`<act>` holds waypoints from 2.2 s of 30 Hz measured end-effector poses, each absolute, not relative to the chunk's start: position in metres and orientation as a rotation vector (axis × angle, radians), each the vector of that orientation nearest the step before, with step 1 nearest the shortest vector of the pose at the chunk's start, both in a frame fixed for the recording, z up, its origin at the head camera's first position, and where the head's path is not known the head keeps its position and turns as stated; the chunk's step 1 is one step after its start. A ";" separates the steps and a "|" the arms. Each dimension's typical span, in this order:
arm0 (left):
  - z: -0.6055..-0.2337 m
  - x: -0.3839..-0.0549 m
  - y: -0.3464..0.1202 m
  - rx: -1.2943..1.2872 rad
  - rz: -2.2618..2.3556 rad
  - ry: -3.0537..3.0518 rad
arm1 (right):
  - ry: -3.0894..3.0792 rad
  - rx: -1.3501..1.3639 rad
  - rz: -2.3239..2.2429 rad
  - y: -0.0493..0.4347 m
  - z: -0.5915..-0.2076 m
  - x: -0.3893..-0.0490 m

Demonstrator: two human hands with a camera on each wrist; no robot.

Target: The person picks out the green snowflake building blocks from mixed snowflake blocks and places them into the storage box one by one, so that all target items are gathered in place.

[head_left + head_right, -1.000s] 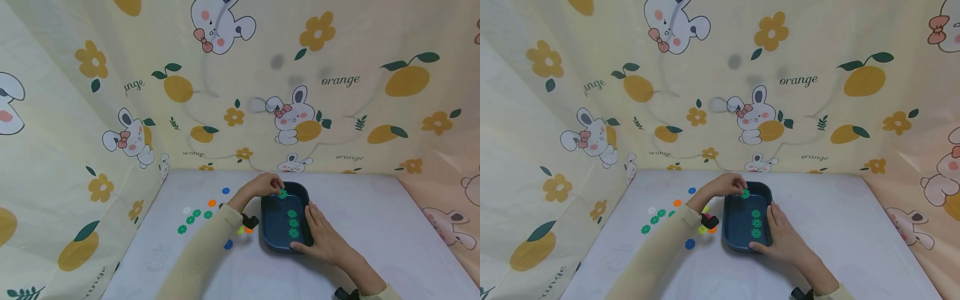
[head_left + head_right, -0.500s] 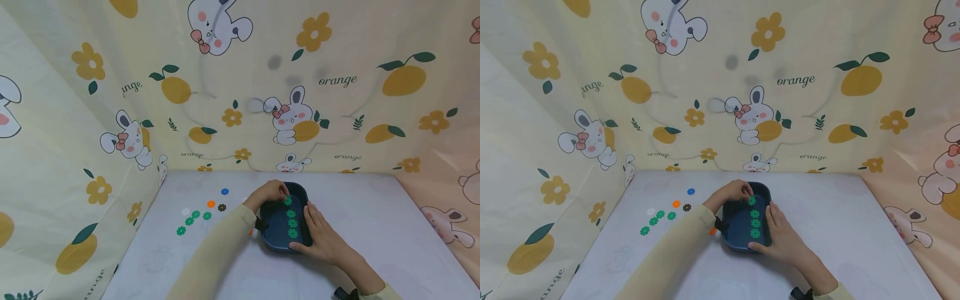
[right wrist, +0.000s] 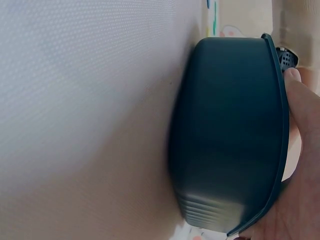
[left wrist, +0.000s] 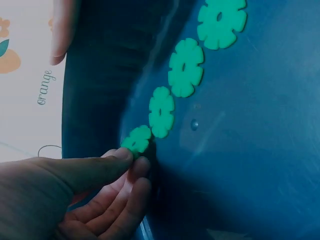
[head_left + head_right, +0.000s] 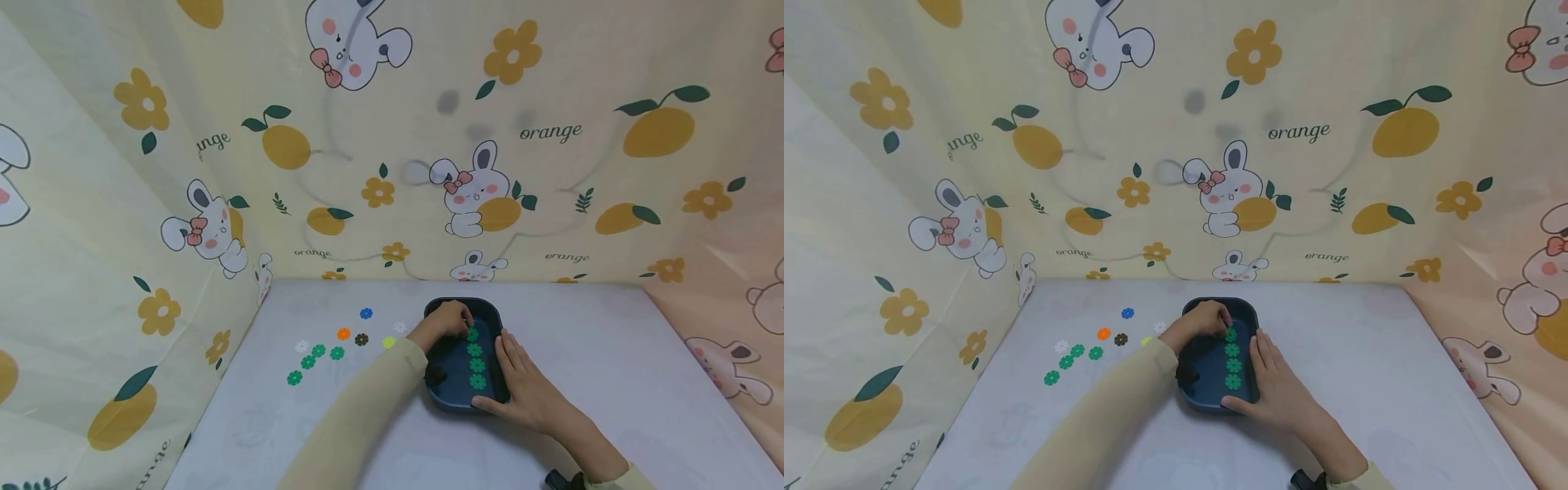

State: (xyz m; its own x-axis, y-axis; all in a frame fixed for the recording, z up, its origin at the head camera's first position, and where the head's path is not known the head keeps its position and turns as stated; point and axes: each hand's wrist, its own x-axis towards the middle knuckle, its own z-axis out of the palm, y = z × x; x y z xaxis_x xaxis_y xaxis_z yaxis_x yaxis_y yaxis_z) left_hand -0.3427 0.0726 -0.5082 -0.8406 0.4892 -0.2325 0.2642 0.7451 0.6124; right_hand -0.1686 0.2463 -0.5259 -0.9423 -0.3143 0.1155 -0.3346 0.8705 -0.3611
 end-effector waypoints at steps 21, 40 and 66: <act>-0.472 -0.329 0.028 0.773 0.885 2.656 | -3.005 0.497 0.609 0.244 -0.529 -0.170; -0.484 -0.301 -0.119 0.553 1.123 2.658 | -3.009 0.483 0.620 0.244 -0.532 -0.170; -0.542 -0.277 -0.216 0.240 0.836 2.875 | -3.020 0.481 0.612 0.242 -0.530 -0.170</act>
